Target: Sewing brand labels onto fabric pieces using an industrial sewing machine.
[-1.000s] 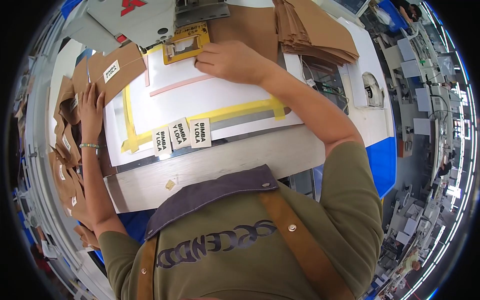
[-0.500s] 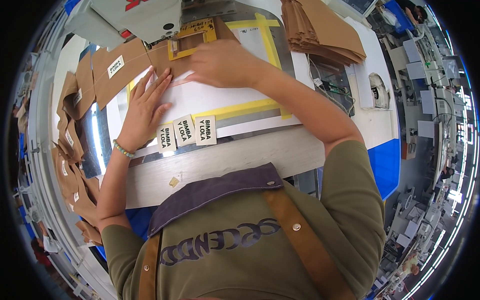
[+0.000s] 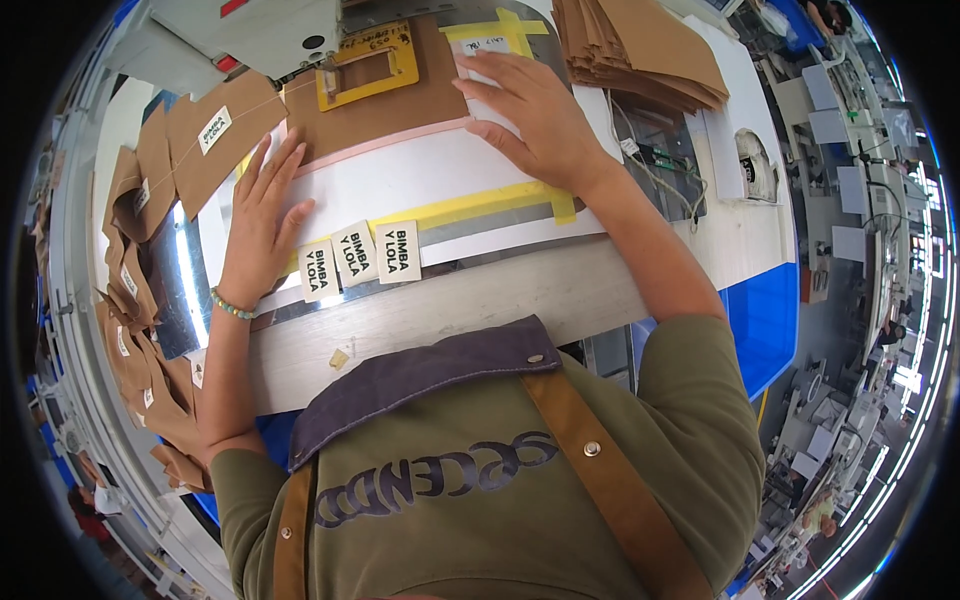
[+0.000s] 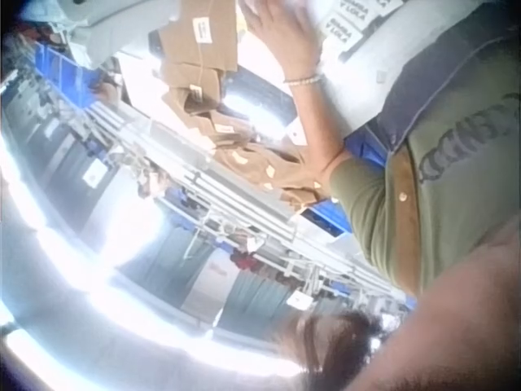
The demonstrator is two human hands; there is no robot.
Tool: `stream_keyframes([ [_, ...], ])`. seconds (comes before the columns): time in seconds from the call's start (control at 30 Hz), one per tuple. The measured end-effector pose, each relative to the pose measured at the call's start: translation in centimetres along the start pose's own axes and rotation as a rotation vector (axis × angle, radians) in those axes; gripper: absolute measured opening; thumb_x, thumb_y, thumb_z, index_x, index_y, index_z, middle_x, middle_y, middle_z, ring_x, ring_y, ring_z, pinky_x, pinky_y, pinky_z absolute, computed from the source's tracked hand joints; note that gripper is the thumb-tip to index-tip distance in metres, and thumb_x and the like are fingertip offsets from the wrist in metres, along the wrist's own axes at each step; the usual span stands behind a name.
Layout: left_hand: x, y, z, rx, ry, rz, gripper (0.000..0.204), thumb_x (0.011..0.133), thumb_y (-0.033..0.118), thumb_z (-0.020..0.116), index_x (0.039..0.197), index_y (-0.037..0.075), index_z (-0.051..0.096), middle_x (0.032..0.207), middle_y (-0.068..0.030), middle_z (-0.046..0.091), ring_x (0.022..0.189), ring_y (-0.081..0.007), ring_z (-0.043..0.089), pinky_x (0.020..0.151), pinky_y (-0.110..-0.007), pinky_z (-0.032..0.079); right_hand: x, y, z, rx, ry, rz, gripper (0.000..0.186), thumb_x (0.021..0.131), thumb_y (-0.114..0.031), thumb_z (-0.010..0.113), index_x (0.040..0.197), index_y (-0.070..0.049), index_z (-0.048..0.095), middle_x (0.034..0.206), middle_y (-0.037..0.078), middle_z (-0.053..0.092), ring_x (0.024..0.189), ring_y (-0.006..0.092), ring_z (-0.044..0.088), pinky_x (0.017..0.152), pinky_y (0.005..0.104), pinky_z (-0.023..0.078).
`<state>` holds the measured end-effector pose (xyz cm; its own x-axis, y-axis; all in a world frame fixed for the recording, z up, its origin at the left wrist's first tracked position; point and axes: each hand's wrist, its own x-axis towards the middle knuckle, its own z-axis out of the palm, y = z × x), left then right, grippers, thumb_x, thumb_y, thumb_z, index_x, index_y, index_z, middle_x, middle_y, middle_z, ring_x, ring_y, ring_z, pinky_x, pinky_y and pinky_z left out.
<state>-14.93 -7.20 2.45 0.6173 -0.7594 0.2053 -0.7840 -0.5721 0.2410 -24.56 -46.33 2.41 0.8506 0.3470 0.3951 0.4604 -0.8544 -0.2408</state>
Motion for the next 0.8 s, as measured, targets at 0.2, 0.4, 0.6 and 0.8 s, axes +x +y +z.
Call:
stream_keyframes([
  [0.2, 0.0, -0.1, 0.1, 0.087, -0.043, -0.021, 0.062, 0.107, 0.033, 0.063, 0.163, 0.01, 0.05, 0.174, -0.0056, 0.044, 0.165, -0.0353, 0.029, 0.134, -0.051, 0.025, -0.2, 0.1, 0.7, -0.062, -0.132, -0.052, 0.059, 0.109, -0.046, 0.06, 0.155, -0.011, 0.059, 0.164, 0.007, 0.055, 0.158, 0.0321, 0.04, 0.133, 0.0526, 0.027],
  [0.4, 0.0, -0.1, 0.3, -0.001, 0.099, -0.019, 0.059, 0.105, 0.033, 0.069, 0.159, 0.013, 0.057, 0.171, -0.0026, 0.049, 0.162, -0.0359, 0.034, 0.132, -0.051, 0.028, 0.1, -0.3, 0.3, -0.044, -0.073, -0.053, 0.06, 0.109, -0.044, 0.057, 0.162, -0.016, 0.054, 0.175, 0.005, 0.042, 0.163, 0.0322, 0.031, 0.136, 0.054, 0.021],
  [0.6, -0.2, 0.0, 0.1, 0.093, 0.019, -0.007, 0.056, 0.105, 0.035, 0.069, 0.157, 0.016, 0.06, 0.17, -0.0022, 0.05, 0.16, -0.0365, 0.038, 0.131, -0.051, 0.03, -0.2, -0.3, 0.3, -0.054, -0.204, -0.015, 0.058, 0.105, -0.035, 0.063, 0.16, -0.019, 0.057, 0.174, 0.003, 0.042, 0.164, 0.0321, 0.029, 0.136, 0.0524, 0.023],
  [0.8, -0.4, -0.1, 0.0, 0.08, 0.015, 0.01, 0.053, 0.104, 0.027, 0.069, 0.155, 0.013, 0.061, 0.17, -0.0036, 0.05, 0.16, -0.0353, 0.038, 0.132, -0.05, 0.031, -0.2, -0.3, 0.1, -0.059, -0.208, -0.013, 0.053, 0.109, -0.044, 0.061, 0.154, -0.017, 0.063, 0.171, 0.003, 0.047, 0.162, 0.0307, 0.032, 0.136, 0.0507, 0.023],
])
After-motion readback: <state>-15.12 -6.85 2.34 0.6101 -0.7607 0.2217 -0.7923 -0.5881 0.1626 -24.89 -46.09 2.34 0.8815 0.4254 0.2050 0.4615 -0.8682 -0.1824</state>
